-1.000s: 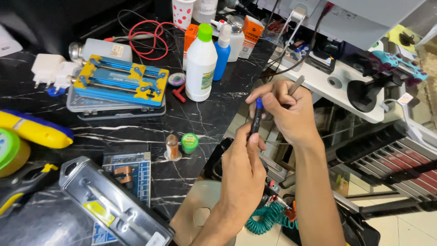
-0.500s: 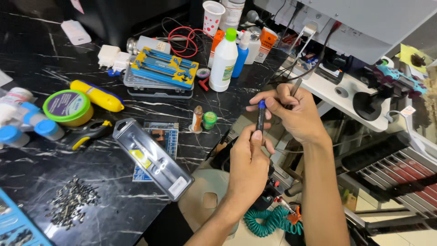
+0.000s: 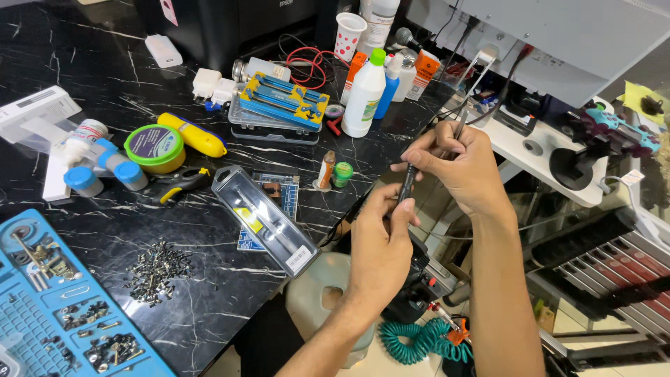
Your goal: The person uses tweezers to pick up small screws and fasteners from a cluttered workbench and places them into a compartmentalized plastic organizer box. They sort the items into different sections of the box and occasionally move the box to access more parts.
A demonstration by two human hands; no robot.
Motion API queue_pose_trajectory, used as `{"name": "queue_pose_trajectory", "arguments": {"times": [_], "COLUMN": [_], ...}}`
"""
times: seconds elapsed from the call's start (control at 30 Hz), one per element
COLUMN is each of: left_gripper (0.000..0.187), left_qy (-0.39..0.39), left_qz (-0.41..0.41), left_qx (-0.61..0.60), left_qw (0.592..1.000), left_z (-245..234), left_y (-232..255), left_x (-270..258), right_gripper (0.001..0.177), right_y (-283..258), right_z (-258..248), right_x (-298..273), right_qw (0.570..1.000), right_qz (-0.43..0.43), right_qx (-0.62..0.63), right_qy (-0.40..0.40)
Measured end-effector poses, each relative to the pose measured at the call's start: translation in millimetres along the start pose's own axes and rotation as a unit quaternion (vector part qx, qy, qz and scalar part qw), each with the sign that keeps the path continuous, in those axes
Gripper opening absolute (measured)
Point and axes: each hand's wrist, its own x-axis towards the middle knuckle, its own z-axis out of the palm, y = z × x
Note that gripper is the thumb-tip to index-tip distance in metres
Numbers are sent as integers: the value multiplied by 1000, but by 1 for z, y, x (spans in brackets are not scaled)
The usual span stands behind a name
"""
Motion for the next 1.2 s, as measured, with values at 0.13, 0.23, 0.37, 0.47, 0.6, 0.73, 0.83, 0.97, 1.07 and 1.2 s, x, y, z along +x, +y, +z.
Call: {"name": "queue_pose_trajectory", "arguments": {"times": [0.13, 0.23, 0.37, 0.47, 0.6, 0.73, 0.83, 0.97, 1.07, 1.2], "left_gripper": [27, 27, 24, 24, 28, 35, 33, 26, 26, 27], "left_qy": [-10, -10, -3, 8, 25, 78, 148, 249, 342, 444], "left_qz": [-31, -27, -20, -20, -20, 7, 48, 81, 115, 108], "left_qx": [2, 13, 14, 31, 35, 53, 51, 93, 147, 222], "left_qw": [999, 999, 1000, 999, 999, 996, 987, 961, 921, 861], "left_z": [-7, -10, -15, -19, -31, -56, -85, -139, -182, -231], "left_y": [8, 10, 16, 22, 47, 79, 101, 125, 144, 169], "left_x": [-3, -4, -7, -12, -29, -56, -71, -99, -132, -195], "right_gripper": [68, 67, 69, 70, 68, 67, 59, 60, 61, 60], "right_y": [2, -2, -8, -17, -33, -58, -76, -104, -128, -179], "right_z": [1, 4, 11, 17, 30, 68, 113, 188, 253, 330], "right_x": [-2, -3, -4, -8, -13, -22, -25, -45, -61, -103], "right_qw": [1000, 1000, 1000, 999, 998, 993, 973, 966, 942, 893], "right_qz": [2, 0, -11, -14, -34, -77, -156, -167, -194, -213], "right_qx": [3, -9, -18, -32, -27, -11, 46, 51, 66, 60], "right_qy": [-9, -15, -15, -18, -38, -94, -162, -193, -265, -392]}}
